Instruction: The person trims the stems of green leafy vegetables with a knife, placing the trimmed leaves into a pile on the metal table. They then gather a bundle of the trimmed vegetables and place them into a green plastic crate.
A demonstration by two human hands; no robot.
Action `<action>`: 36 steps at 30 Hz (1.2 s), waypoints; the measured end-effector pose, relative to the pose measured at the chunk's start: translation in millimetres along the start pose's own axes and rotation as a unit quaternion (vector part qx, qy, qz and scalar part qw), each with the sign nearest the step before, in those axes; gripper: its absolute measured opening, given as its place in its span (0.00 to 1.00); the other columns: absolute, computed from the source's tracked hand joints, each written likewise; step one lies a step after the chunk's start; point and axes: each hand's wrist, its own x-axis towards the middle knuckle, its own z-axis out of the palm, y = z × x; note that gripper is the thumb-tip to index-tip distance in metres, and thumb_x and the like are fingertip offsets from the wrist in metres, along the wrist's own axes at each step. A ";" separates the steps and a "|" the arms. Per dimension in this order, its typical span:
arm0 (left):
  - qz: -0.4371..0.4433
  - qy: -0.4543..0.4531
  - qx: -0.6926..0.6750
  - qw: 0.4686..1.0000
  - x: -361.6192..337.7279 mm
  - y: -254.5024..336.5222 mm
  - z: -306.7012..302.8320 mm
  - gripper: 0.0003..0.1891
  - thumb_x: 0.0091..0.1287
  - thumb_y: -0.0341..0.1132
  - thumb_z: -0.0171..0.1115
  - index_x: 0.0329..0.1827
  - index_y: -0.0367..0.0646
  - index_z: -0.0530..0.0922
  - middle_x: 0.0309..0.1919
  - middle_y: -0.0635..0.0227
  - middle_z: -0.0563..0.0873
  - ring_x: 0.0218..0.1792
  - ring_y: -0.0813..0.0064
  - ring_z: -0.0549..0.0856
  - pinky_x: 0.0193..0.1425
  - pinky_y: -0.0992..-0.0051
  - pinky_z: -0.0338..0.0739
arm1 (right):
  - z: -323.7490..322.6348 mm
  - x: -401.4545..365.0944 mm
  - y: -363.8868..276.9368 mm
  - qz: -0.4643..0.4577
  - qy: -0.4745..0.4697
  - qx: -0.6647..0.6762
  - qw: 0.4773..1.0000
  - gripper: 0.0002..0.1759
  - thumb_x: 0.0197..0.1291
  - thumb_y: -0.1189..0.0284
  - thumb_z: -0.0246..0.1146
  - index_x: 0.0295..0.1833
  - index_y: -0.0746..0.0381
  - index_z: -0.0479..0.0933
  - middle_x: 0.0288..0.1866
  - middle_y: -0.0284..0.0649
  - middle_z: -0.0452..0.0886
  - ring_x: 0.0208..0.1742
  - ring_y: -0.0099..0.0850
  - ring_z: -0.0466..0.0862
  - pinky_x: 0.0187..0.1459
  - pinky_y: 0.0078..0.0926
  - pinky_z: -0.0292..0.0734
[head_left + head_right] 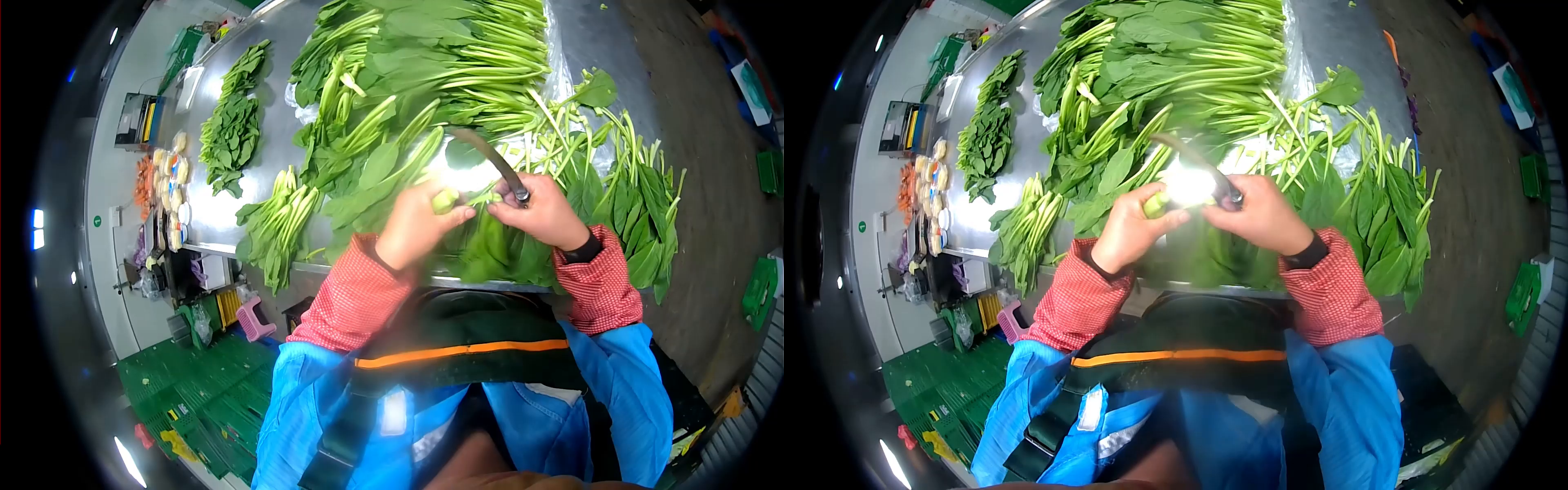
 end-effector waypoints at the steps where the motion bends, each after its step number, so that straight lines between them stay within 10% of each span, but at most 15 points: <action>1: -0.017 0.013 0.051 0.998 -3.5 -3.1 0.6 0.17 0.61 0.31 0.72 0.52 0.37 0.80 0.36 0.73 0.87 0.32 0.84 0.83 0.35 0.81 0.77 | -3.1 -2.1 -2.9 0.022 -0.029 0.005 0.999 0.12 0.55 0.73 0.70 0.42 0.67 0.80 0.26 0.24 0.71 0.28 0.13 0.69 0.30 0.14 0.65; 4: -0.106 -0.002 0.147 0.983 -7.0 -13.8 -5.6 0.28 0.61 0.33 0.71 0.65 0.40 0.76 0.48 0.61 0.88 0.37 0.76 0.85 0.43 0.76 0.79 | -24.5 -9.6 -17.8 0.182 -0.064 0.147 0.970 0.14 0.56 0.68 0.70 0.42 0.67 0.80 0.22 0.27 0.75 0.25 0.16 0.74 0.27 0.17 0.69; 6: 0.072 0.056 0.168 0.982 -6.1 -34.7 -2.3 0.30 0.62 0.32 0.70 0.68 0.41 0.72 0.55 0.59 0.84 0.43 0.75 0.84 0.50 0.75 0.78 | -8.9 6.6 -6.1 0.055 -0.003 -0.007 0.998 0.14 0.57 0.68 0.70 0.42 0.67 0.81 0.23 0.29 0.77 0.26 0.18 0.76 0.29 0.18 0.71; 13: -0.084 -0.028 -0.329 0.940 -21.3 -7.7 -42.8 0.26 0.66 0.26 0.64 0.68 0.39 0.71 0.43 0.74 0.82 0.44 0.82 0.81 0.48 0.80 0.76 | 51.3 75.5 10.2 -0.016 0.025 0.012 0.999 0.13 0.64 0.66 0.66 0.36 0.68 0.82 0.22 0.33 0.79 0.26 0.21 0.77 0.31 0.23 0.73; 17: -0.102 0.058 -0.243 0.963 -49.0 -12.0 -92.2 0.10 0.63 0.30 0.68 0.46 0.41 0.78 0.36 0.73 0.81 0.39 0.80 0.81 0.45 0.79 0.76 | 61.6 107.6 93.5 -0.097 0.046 -0.390 0.915 0.12 0.56 0.66 0.68 0.42 0.61 0.81 0.39 0.44 0.80 0.36 0.45 0.83 0.37 0.41 0.79; 24: 0.015 0.197 0.304 0.932 -52.1 -18.2 -96.5 0.09 0.57 0.32 0.74 0.36 0.41 0.82 0.27 0.65 0.86 0.26 0.71 0.84 0.34 0.74 0.78 | 64.7 94.8 69.6 -0.128 0.042 -0.434 0.891 0.09 0.54 0.69 0.68 0.40 0.57 0.80 0.43 0.43 0.75 0.38 0.41 0.82 0.37 0.39 0.79; 31: 0.184 0.165 0.242 0.938 -5.4 0.0 -41.9 0.24 0.53 0.33 0.75 0.55 0.42 0.82 0.49 0.56 0.86 0.47 0.53 0.86 0.51 0.66 0.81 | 25.5 62.4 -18.0 -0.152 0.013 -0.196 0.969 0.12 0.54 0.73 0.70 0.43 0.67 0.81 0.33 0.39 0.79 0.34 0.31 0.80 0.38 0.27 0.76; 36: 0.029 0.078 0.102 0.991 15.9 21.9 -28.1 0.19 0.56 0.32 0.75 0.50 0.39 0.83 0.35 0.65 0.88 0.34 0.77 0.85 0.42 0.75 0.79 | 13.2 39.4 -19.0 -0.182 0.189 -0.234 0.936 0.11 0.56 0.71 0.68 0.41 0.65 0.81 0.32 0.42 0.78 0.33 0.39 0.82 0.36 0.31 0.77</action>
